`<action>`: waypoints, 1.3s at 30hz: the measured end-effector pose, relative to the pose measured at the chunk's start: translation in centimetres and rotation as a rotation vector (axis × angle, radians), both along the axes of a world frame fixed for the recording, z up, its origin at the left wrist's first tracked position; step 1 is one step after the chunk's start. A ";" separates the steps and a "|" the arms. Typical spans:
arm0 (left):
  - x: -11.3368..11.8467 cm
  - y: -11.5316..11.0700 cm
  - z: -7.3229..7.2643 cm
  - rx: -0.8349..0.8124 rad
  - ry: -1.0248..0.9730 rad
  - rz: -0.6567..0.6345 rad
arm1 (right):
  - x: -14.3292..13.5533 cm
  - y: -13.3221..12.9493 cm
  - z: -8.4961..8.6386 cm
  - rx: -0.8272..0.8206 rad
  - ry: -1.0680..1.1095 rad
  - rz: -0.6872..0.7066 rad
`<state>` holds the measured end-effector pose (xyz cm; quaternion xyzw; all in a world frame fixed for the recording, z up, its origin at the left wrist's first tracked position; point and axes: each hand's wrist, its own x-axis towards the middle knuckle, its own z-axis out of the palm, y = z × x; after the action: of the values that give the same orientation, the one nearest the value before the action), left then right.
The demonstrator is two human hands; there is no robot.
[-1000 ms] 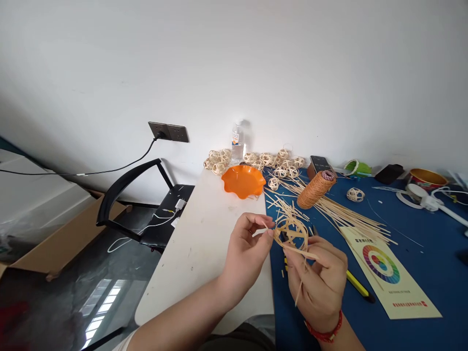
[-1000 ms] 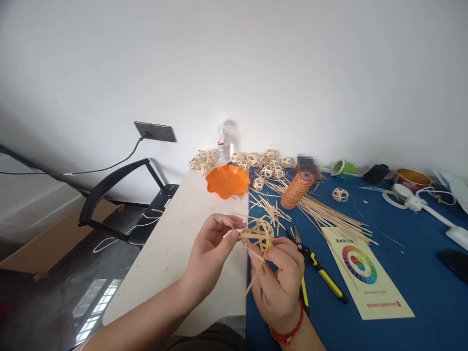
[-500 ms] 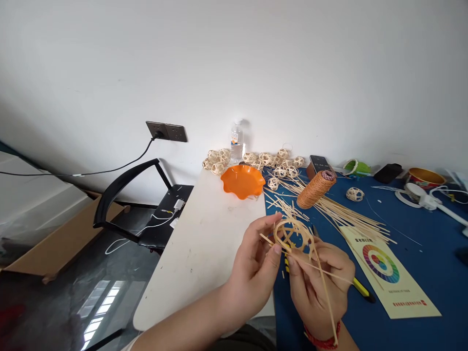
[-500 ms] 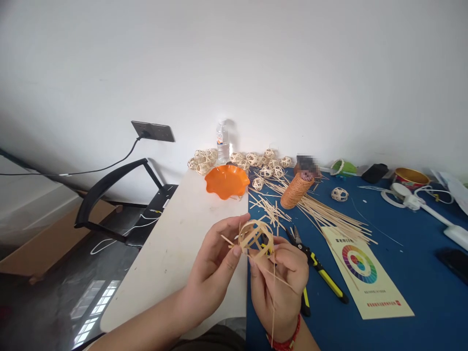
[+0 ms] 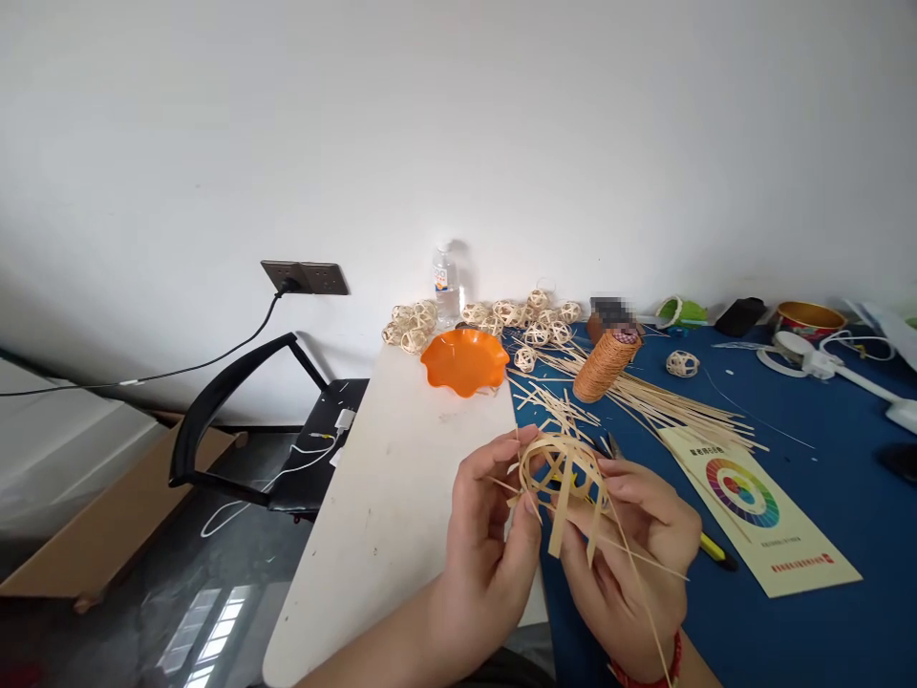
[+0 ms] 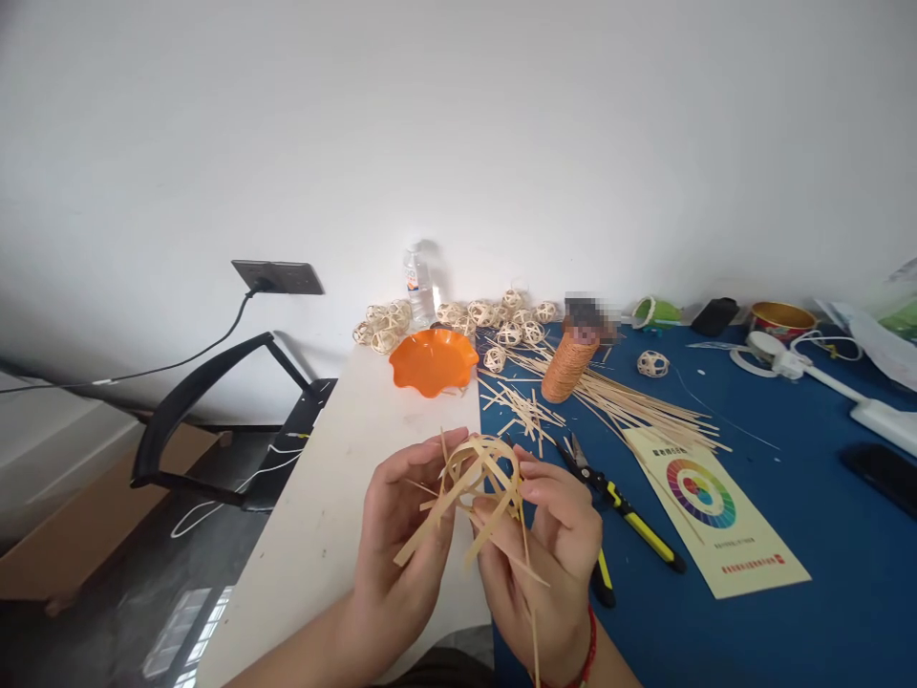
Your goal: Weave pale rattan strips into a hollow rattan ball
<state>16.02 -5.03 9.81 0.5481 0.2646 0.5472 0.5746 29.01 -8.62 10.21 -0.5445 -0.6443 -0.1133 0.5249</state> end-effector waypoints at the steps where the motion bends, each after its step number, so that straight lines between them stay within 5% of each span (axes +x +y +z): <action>1: 0.1 0.1 0.0 -0.016 -0.007 0.010 | -0.1 -0.1 -0.1 -0.013 0.014 0.000; 9: -0.3 1.2 0.5 -0.066 0.006 -0.100 | 0.9 0.1 -0.3 -0.210 0.248 0.009; 17: -2.1 3.9 1.8 0.035 0.287 -0.041 | 2.0 1.1 0.1 -0.474 0.624 0.233; 24: -2.3 5.0 3.2 -0.210 0.229 -0.151 | 2.1 1.2 -0.2 -0.500 0.928 0.356; 39: -3.0 7.0 4.1 -0.520 0.145 -0.390 | 3.0 0.4 -0.1 -0.545 0.898 0.403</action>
<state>13.06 1.99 13.91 0.4607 0.3258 0.3006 0.7689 31.99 -8.25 10.06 -0.5213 -0.4549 0.4027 0.5993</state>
